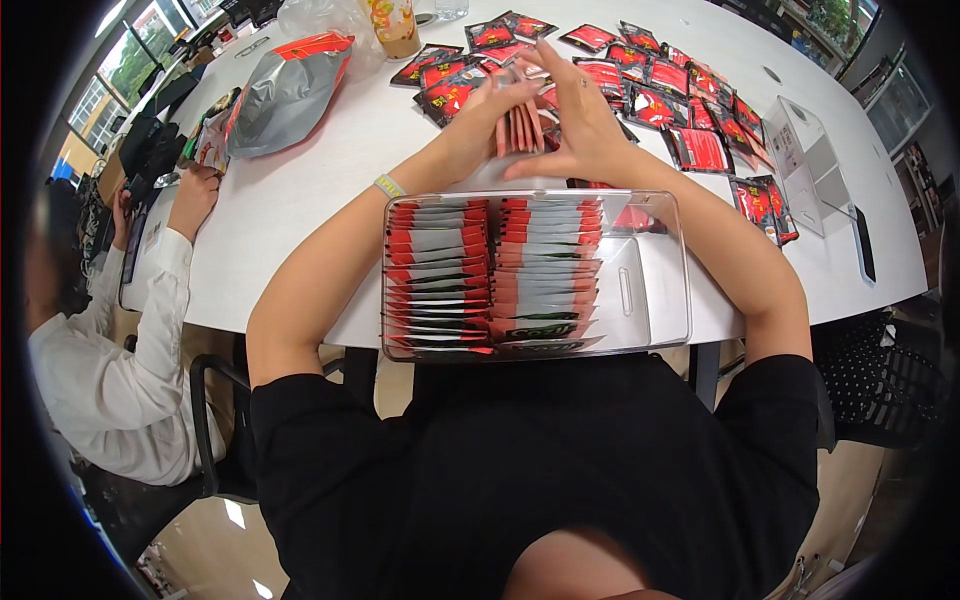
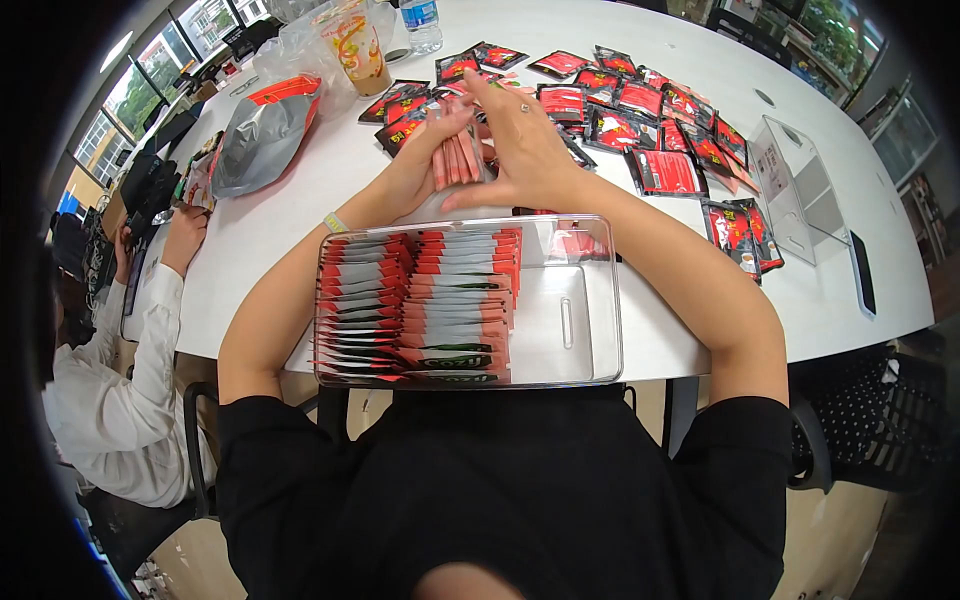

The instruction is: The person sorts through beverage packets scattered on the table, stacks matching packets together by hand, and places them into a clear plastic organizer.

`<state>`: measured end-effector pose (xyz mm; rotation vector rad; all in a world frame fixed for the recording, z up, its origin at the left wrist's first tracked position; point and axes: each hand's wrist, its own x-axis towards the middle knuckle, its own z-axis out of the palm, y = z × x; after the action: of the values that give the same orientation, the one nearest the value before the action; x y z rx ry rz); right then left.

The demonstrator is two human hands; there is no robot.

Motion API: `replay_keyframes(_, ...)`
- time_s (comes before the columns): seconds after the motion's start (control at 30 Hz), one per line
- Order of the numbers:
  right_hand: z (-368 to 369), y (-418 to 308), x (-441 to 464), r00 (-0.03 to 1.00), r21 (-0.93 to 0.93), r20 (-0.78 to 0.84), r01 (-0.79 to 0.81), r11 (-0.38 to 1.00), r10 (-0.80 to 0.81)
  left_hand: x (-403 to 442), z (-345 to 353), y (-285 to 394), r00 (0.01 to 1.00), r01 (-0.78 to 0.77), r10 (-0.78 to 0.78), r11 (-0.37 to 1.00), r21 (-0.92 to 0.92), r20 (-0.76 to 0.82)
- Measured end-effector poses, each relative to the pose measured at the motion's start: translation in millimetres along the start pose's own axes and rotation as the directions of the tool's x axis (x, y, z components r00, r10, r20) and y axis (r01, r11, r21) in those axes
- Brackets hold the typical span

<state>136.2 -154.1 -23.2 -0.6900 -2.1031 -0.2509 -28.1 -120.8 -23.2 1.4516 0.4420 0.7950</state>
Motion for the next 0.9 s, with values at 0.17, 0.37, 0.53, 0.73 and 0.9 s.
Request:
replay_keyframes(0.17, -3, 31, 5, 0.976, -0.034, -0.044, -0.213, 0.977, 0.211, 3, -15, -1, 0.905, -0.309, 0.249, 0.942, -0.131, -0.345)
replay_keyframes(0.37, 6, 83, 15, 0.888, -0.174, 0.214, -0.376, 0.910, 0.407, 5, -13, -3, 0.942, -0.166, 0.186, 0.982, 0.095, -0.281)
replay_keyframes(0.53, 24, 76, 13, 0.755, -0.188, 0.375, -0.506, 0.842, 0.537, -2, -3, 2, 0.970, -0.165, 0.200, 0.958, 0.234, -0.135)
replay_keyframes(0.73, 17, 64, 6, 0.912, -0.326, 0.226, -0.259, 0.909, 0.341, 8, -15, -11, 0.942, -0.190, 0.192, 0.981, 0.036, -0.276)
replay_keyframes(0.9, 5, 44, 16, 0.979, -0.454, 0.093, 0.206, 0.867, -0.183, 6, -20, -3, 0.894, -0.212, 0.199, 0.977, 0.011, -0.401)
